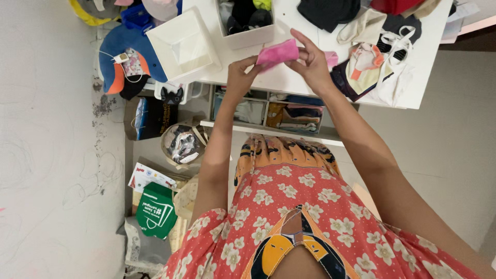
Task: The person sorts and organizes items of clothing by hand into a set of drawer organizers, moving various garments from a pile on the surface into specific compartments.
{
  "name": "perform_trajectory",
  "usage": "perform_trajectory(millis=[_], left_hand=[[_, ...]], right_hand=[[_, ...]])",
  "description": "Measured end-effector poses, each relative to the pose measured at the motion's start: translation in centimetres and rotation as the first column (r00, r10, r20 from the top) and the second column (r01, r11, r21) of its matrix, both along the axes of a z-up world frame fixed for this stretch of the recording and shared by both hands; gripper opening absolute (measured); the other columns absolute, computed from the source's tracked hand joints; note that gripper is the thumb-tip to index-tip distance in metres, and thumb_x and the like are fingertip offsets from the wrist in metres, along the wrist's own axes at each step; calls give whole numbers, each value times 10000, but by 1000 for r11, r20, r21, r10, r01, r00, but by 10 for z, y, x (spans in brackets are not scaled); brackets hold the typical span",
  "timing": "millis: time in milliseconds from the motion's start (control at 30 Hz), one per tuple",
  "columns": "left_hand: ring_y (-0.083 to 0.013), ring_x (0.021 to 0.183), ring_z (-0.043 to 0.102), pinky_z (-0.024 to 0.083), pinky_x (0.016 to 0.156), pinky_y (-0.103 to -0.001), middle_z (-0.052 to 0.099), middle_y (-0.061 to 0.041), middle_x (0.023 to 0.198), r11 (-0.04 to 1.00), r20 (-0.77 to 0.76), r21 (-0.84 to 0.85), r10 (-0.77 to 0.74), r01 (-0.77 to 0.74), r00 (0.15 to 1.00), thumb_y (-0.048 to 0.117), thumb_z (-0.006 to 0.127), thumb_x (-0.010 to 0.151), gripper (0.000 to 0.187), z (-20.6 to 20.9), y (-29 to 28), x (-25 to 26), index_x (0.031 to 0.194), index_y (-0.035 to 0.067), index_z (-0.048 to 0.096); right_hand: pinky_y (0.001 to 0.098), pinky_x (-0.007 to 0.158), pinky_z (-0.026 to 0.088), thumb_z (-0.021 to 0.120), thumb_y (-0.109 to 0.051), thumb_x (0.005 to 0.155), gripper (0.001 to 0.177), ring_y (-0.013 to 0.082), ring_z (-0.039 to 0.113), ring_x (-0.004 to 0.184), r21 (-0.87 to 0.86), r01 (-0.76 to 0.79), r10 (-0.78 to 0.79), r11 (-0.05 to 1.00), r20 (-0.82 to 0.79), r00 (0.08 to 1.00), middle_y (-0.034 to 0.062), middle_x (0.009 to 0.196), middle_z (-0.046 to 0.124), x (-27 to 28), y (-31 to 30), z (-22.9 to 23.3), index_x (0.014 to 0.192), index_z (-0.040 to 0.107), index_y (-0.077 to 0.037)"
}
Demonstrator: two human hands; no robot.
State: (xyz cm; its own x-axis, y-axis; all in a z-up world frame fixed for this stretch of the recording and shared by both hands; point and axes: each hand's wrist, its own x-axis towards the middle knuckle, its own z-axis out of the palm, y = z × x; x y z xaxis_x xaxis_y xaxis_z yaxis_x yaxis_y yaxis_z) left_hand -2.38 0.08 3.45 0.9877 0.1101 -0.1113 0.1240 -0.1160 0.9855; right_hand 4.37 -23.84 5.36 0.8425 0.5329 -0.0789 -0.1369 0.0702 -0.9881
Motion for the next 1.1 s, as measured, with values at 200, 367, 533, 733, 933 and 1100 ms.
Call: perform_trajectory(millis=[200, 367, 533, 733, 933, 1100], left_hand=[[-306, 1058, 754, 543, 1006, -464, 773, -148, 1097, 861, 160, 503, -169, 67, 972, 133, 771, 945, 82, -76, 4, -36, 999, 72, 781], [-345, 1002, 746, 600, 861, -434, 761, -201, 1044, 899, -101, 409, -126, 157, 987, 84, 727, 890, 166, -117, -9, -66, 1047, 53, 770], [-374, 1015, 746, 577, 903, -429, 750, -224, 1106, 912, 120, 403, 33, -79, 992, 118, 689, 954, 347, -123, -8, -41, 1293, 42, 688], [-464, 1520, 346, 335, 1245, -582, 314, -173, 1694, 626, 203, 769, -45, -131, 978, 216, 561, 1046, 694, -133, -25, -16, 1661, 173, 242], [-434, 1565, 73, 9, 1187, -742, 143, -54, 1724, 342, -246, 878, -282, 336, 928, 573, 357, 1067, 678, -138, -34, -18, 1650, 262, 207], [-450, 1578, 88, -4, 1221, -711, 166, -72, 1730, 408, -46, 895, -319, 181, 947, 551, 393, 1104, 645, -122, -55, -6, 1652, 225, 294]], right_hand=[[360, 1097, 515, 766, 17, 929, 629, 232, 640, 1241, -302, -24, 92, 953, 214, 973, 145, 1348, 643, -39, 0, -54, 1493, 512, -96], [373, 930, 594, 652, -29, 981, 381, 223, 725, 1140, -363, -106, 87, 926, -67, 994, 75, 1337, 706, -57, -11, -131, 1341, 684, -150], [357, 1106, 573, 677, 31, 1024, 240, 274, 715, 1306, -312, 64, 82, 948, 435, 897, 91, 1371, 756, -25, 10, -139, 1206, 700, -125], [398, 1070, 510, 707, 32, 869, 446, 334, 622, 1244, -512, 294, -15, 807, 480, 877, 171, 1384, 629, 7, -6, -103, 1300, 678, -77], [503, 972, 407, 743, -78, 834, 412, 375, 555, 1162, -625, 741, 125, 245, 779, 615, 171, 1265, 657, 17, -146, -115, 1243, 727, -32], [559, 943, 364, 833, -236, 817, 349, 409, 520, 1102, -637, 759, 79, 132, 770, 633, 177, 1114, 671, 42, -198, -120, 1114, 761, -67]])
